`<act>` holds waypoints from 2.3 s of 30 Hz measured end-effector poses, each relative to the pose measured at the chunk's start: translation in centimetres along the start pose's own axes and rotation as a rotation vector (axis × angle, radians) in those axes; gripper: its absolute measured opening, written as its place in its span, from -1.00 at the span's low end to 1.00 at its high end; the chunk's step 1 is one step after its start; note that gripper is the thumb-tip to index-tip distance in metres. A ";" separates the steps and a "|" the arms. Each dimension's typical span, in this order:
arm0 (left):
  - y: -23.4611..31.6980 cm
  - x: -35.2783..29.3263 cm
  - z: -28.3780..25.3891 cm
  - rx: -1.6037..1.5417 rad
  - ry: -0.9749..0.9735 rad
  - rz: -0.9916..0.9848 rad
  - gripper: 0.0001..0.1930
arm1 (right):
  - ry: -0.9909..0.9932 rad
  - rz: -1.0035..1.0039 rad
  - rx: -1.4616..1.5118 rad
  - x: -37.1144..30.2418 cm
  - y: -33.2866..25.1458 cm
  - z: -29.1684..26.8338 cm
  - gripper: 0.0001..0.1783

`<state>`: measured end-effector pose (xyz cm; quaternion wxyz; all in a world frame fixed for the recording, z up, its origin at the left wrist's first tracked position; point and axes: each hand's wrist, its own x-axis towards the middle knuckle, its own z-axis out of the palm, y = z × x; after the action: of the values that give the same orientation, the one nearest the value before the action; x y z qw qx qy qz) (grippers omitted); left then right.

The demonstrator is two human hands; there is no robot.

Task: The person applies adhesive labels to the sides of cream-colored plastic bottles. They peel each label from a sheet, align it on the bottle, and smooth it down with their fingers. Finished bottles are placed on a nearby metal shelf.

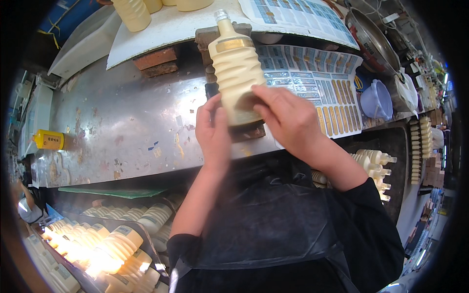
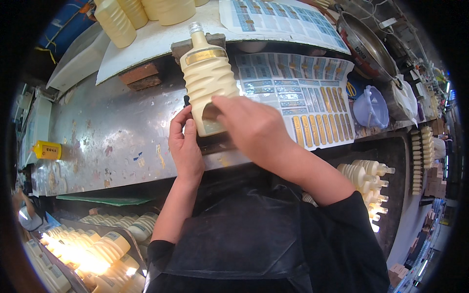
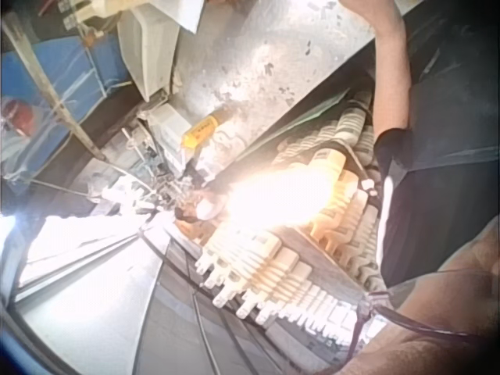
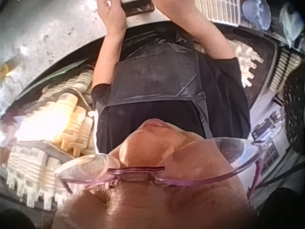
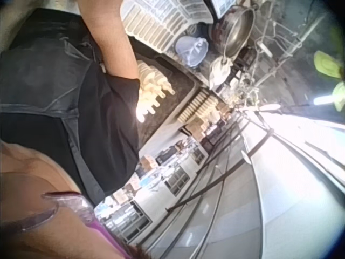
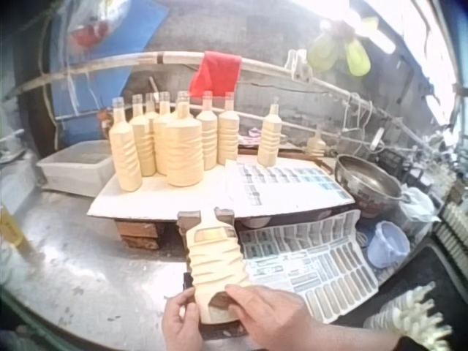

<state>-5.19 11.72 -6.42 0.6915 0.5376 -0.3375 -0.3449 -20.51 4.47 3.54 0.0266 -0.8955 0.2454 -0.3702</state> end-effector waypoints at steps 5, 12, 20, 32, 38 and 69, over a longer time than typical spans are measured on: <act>-0.4 0.0 -0.4 -0.060 0.003 -0.028 -0.67 | -0.058 -0.204 0.048 -0.7 -0.8 -1.0 -0.64; 0.2 -0.2 -0.4 -0.191 -0.007 -0.083 -0.65 | -0.046 -0.179 0.015 -0.3 -2.8 -1.2 -0.73; 1.3 -0.5 0.0 -0.207 0.016 -0.121 -0.60 | -0.232 -0.036 0.160 -1.3 -3.6 -0.9 -0.69; 0.6 -0.7 0.7 -0.113 0.021 -0.009 -0.59 | -0.320 0.515 0.202 -0.4 -3.3 -1.1 -0.70; 1.2 -0.9 1.0 -0.259 0.108 -0.090 -0.60 | -0.238 0.618 0.189 -1.7 -0.8 -1.8 -0.69; -1.0 0.2 1.8 0.528 0.108 0.113 -0.45 | -0.167 0.938 0.612 -6.7 3.4 0.6 -0.68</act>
<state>-6.71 10.50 -7.02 0.5625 0.6971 -0.4079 -0.1769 -25.55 4.51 -2.02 0.4660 -0.6683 0.4956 -0.3011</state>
